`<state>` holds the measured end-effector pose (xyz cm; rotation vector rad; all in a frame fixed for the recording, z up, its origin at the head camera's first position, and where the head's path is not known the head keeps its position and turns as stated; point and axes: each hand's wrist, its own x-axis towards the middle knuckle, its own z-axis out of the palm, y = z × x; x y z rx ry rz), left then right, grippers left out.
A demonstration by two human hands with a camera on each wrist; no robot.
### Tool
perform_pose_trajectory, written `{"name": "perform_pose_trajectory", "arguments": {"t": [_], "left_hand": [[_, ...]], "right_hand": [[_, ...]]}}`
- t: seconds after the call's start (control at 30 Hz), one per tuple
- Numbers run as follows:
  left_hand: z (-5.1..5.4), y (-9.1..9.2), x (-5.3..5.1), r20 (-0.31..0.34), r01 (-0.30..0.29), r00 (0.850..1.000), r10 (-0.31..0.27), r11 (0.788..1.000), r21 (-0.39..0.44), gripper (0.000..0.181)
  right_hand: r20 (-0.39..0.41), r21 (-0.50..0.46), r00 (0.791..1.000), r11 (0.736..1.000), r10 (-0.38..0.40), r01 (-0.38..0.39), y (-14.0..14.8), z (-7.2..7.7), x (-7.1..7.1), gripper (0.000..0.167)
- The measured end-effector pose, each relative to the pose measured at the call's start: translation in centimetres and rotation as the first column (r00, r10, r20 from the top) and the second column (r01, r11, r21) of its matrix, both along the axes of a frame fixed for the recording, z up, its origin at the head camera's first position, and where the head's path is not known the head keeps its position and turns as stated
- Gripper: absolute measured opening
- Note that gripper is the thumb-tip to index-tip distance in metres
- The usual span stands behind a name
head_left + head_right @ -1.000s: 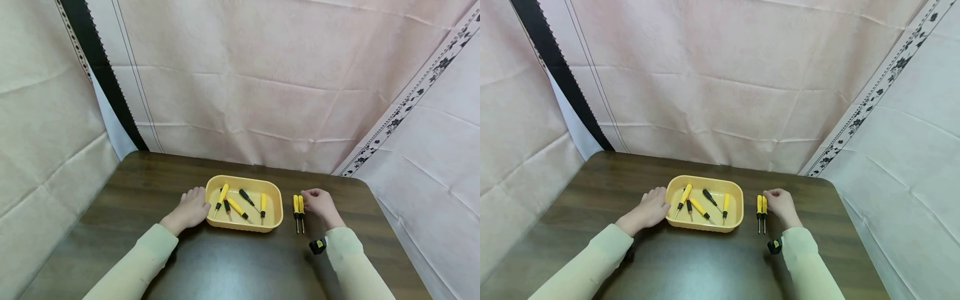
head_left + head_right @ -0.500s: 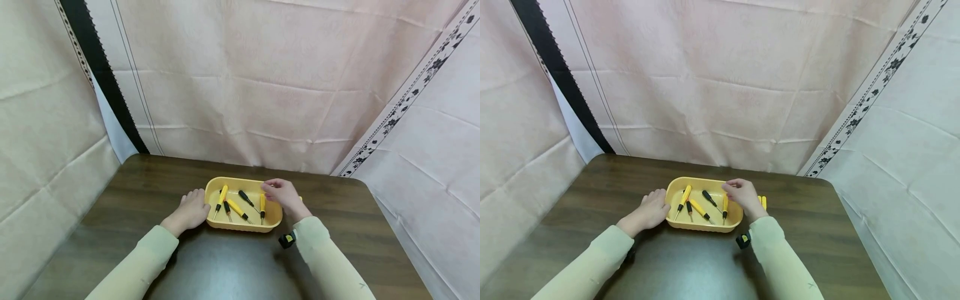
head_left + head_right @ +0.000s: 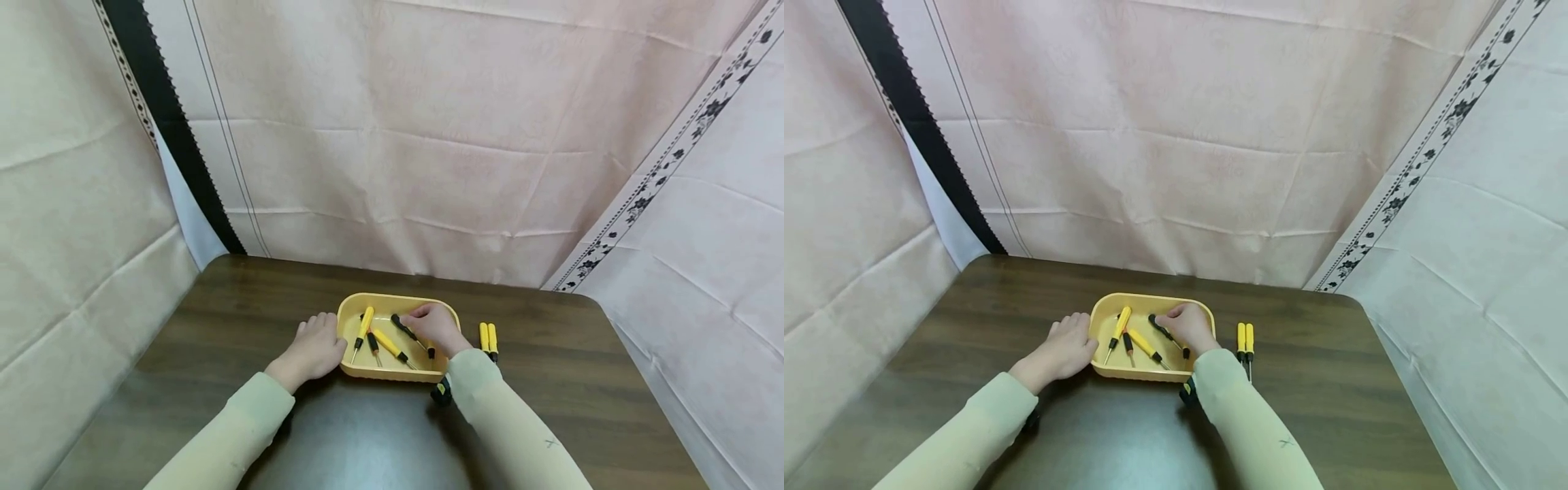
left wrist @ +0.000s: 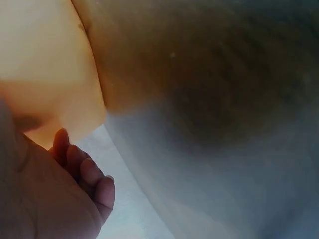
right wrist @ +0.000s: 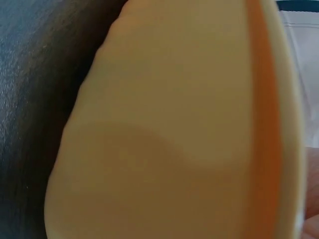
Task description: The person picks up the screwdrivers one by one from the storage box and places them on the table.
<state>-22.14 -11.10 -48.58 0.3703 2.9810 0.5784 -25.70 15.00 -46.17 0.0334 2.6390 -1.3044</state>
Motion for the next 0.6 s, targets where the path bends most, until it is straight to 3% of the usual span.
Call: {"name": "perform_pose_trajectory", "arguments": {"t": [0.2,0.3,0.6], "left_hand": [[1.4,-0.4,0.0,-0.079,0.042,0.995,-0.054,0.988,-0.151,0.044],[1.9,-0.4,-0.3,-0.104,0.048,0.992,-0.068,0.982,-0.182,0.048],[1.5,-0.1,-0.7,0.03,0.066,0.998,-0.06,0.973,-0.221,0.05]], "right_hand": [[-0.011,0.108,1.0,0.994,0.017,-0.016,-0.8,-0.3,-0.4,0.022],[-0.01,0.136,1.0,0.991,-0.001,0.003,-1.0,-0.4,-0.5,0.021],[-0.009,0.152,1.0,0.988,0.024,-0.023,-1.6,-1.0,-0.4,0.029]]}}
